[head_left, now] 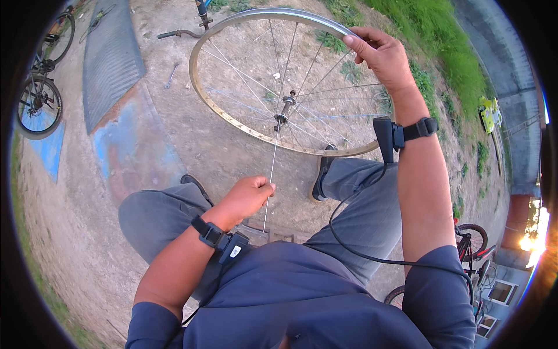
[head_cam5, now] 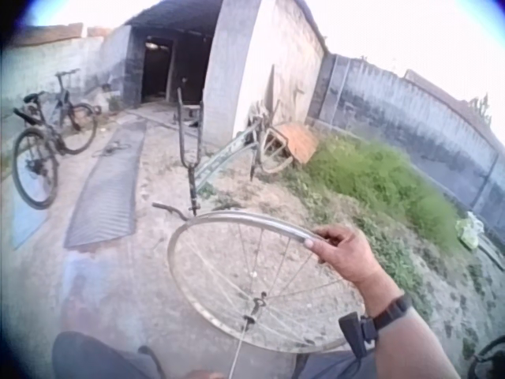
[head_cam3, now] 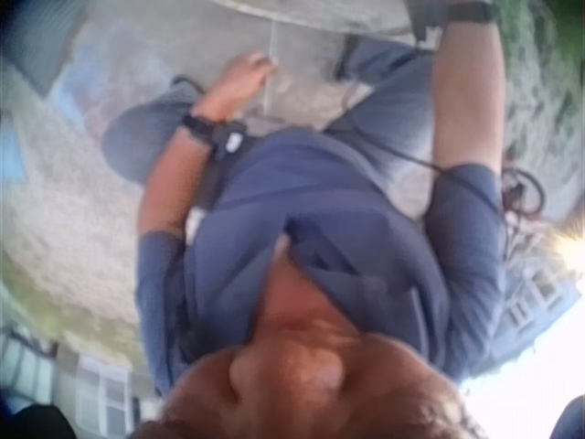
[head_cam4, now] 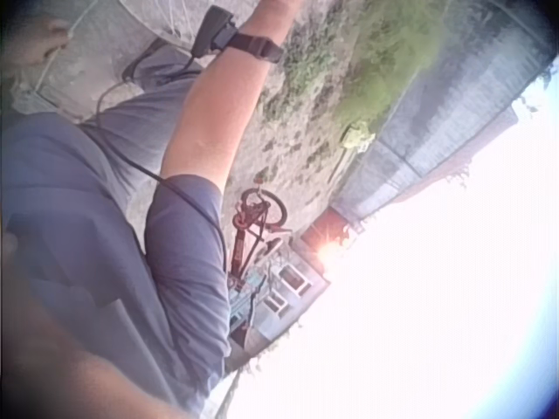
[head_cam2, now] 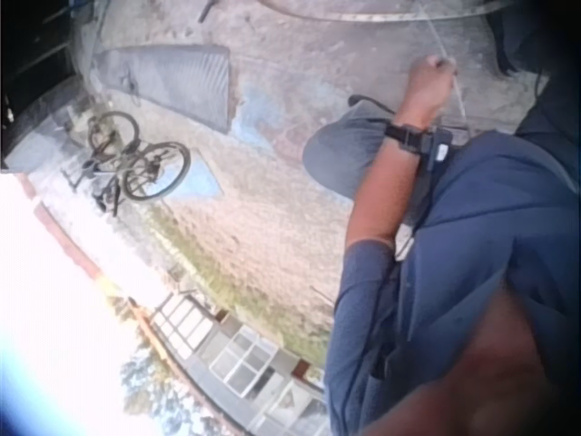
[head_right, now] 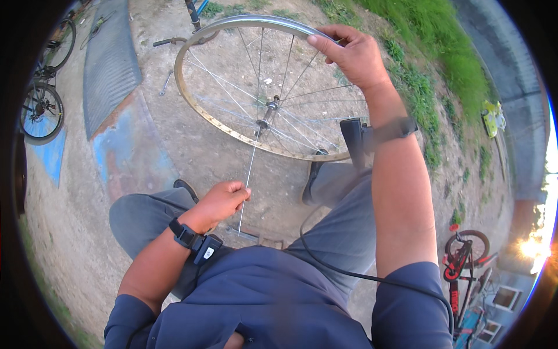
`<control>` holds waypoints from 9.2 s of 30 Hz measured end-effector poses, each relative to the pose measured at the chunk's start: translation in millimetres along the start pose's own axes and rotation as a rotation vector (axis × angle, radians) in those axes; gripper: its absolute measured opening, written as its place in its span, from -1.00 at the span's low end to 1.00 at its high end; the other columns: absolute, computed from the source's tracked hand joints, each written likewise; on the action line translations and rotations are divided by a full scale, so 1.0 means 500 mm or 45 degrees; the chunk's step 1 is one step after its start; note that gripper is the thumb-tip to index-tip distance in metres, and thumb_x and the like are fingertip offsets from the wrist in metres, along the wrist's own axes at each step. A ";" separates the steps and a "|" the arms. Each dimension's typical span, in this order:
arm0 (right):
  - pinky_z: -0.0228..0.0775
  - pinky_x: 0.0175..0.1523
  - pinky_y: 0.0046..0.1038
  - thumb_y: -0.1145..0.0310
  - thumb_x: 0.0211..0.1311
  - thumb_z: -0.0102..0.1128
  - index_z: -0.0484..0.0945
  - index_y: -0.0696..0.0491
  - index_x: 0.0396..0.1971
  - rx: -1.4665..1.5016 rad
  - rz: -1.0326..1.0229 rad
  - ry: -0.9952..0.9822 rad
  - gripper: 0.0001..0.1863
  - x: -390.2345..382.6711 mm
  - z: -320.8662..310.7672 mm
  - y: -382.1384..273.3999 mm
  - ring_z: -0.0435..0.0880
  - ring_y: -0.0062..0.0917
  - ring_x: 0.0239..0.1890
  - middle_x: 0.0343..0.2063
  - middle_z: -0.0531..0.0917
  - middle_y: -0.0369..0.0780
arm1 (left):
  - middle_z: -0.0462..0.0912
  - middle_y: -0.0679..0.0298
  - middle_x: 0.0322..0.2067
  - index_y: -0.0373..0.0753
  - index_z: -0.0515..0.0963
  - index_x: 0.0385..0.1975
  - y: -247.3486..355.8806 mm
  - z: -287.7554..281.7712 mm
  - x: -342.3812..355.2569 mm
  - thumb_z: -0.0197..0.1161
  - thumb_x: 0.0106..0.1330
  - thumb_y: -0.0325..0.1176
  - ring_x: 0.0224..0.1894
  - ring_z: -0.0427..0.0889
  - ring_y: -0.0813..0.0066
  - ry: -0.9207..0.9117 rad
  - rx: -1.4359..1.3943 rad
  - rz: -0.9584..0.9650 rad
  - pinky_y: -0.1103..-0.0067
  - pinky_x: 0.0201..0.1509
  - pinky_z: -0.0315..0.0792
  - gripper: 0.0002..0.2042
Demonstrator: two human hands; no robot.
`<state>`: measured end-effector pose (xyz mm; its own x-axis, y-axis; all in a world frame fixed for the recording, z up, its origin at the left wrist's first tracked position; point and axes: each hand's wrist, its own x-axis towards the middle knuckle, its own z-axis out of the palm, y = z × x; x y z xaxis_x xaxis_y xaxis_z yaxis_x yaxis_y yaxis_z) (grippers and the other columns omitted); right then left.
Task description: The person holds a bicycle wheel and repeatedly inserts and removes spokes, adjusting them by hand. They rotate the wheel to access different spoke holes and continue the process without using tools.
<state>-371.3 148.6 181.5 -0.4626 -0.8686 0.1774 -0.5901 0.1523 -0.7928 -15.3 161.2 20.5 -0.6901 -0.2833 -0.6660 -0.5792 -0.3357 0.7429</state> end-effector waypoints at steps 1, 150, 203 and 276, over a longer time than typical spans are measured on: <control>0.49 -0.28 -0.53 0.03 0.21 0.61 0.80 0.09 -0.02 -0.002 0.004 0.000 -0.51 0.001 0.000 0.000 0.64 -0.68 -0.42 -0.36 0.75 -0.33 | 0.51 0.44 -0.53 -0.25 0.63 -0.27 -0.005 0.001 0.002 0.19 0.58 -0.14 -0.48 0.38 0.71 0.006 0.006 0.001 0.62 -0.38 0.29 -0.71; 0.60 -0.12 -0.31 0.23 0.21 0.52 0.78 -0.12 0.04 -0.453 -0.618 0.144 -0.62 -0.017 0.043 -0.003 0.75 -0.31 -0.25 -0.28 0.74 -0.24 | 0.72 0.23 -0.33 -0.34 0.60 0.06 -0.059 -0.068 0.046 0.04 0.54 -0.43 -0.42 0.65 0.55 0.448 0.050 0.030 0.57 -0.33 0.49 -0.75; 0.52 -0.09 -0.29 0.46 0.03 0.53 0.84 -0.17 -0.10 -0.542 -0.818 0.452 -0.62 -0.089 0.045 0.017 0.62 -0.34 -0.22 -0.33 0.62 -0.32 | 0.68 0.06 0.06 -0.42 0.44 0.18 0.095 -0.552 0.000 0.02 0.68 -0.40 -0.03 0.68 0.44 0.895 -0.922 0.740 0.62 0.01 0.63 -0.75; 0.45 -0.06 -0.22 0.46 0.21 0.25 0.77 -0.03 -0.06 -0.209 -1.062 0.311 -0.69 -0.064 0.104 -0.021 0.55 -0.21 -0.15 -0.30 0.53 -0.14 | 0.67 -0.01 0.09 -0.38 0.40 0.11 0.089 -0.258 0.255 0.04 0.67 -0.41 0.15 0.71 0.34 0.522 -0.568 0.414 0.57 0.21 0.67 -0.80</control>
<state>-316.0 150.0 154.0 0.0436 -0.6048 0.7952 -0.8773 -0.4039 -0.2591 -73.3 -5.9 -40.0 -0.5280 -0.7197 -0.4508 -0.0758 -0.4888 0.8691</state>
